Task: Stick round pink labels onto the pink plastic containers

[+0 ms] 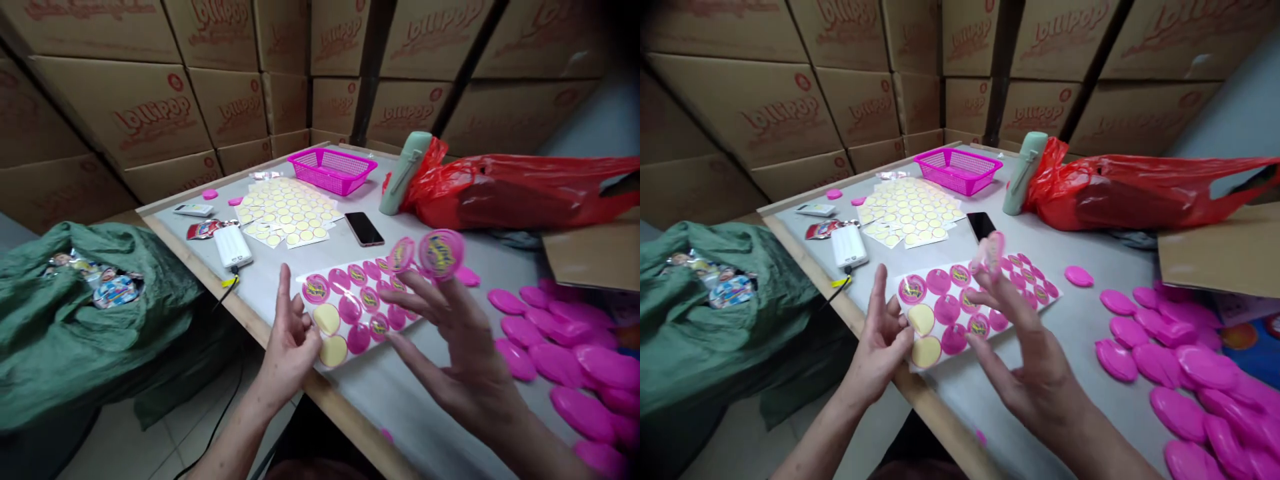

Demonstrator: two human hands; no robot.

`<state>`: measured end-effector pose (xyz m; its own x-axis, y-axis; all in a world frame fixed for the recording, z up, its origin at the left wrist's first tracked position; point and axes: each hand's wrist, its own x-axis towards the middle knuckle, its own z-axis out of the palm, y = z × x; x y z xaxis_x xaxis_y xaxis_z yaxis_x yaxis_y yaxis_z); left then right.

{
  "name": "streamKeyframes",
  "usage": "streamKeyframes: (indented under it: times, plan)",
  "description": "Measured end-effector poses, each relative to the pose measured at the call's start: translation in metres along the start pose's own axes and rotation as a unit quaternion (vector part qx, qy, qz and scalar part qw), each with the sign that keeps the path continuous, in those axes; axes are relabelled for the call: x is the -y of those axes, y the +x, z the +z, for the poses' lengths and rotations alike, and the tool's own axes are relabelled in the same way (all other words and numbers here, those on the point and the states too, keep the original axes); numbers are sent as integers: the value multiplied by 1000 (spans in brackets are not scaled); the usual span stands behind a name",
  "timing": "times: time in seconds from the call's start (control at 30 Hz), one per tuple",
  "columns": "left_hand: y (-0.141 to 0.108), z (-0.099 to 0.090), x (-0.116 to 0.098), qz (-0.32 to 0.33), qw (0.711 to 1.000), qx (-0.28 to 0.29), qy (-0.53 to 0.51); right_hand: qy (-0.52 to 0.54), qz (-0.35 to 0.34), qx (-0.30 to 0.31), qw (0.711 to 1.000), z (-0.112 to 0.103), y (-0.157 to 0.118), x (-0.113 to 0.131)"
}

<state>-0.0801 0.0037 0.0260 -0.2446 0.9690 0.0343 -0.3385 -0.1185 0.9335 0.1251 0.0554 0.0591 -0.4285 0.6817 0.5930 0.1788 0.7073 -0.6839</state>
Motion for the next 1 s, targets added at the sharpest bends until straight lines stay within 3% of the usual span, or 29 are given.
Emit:
streamKeyframes:
  times: [0.17,0.3,0.43,0.57,0.7,0.87,1.0]
  plan:
    - [-10,-8,-12,-22,998,60,-6,36,-78,62,994,37,44,7]
    - [-4,-14,-14,-36,995,58,-69,66,-34,96,993,56,65,6]
    - [5,-20,-11,-77,985,0,-154,37,3,91,995,68,58,-1]
    - [9,-22,-9,-132,972,-26,-193,3,-80,87,993,67,45,-5]
    - [9,-19,-14,-134,972,-12,-193,-14,-147,114,982,56,44,-3]
    - [10,-13,-22,-119,983,18,-140,-46,-123,152,980,41,49,5]
    - [9,-9,-23,-62,996,46,-47,-75,-92,193,974,32,56,13]
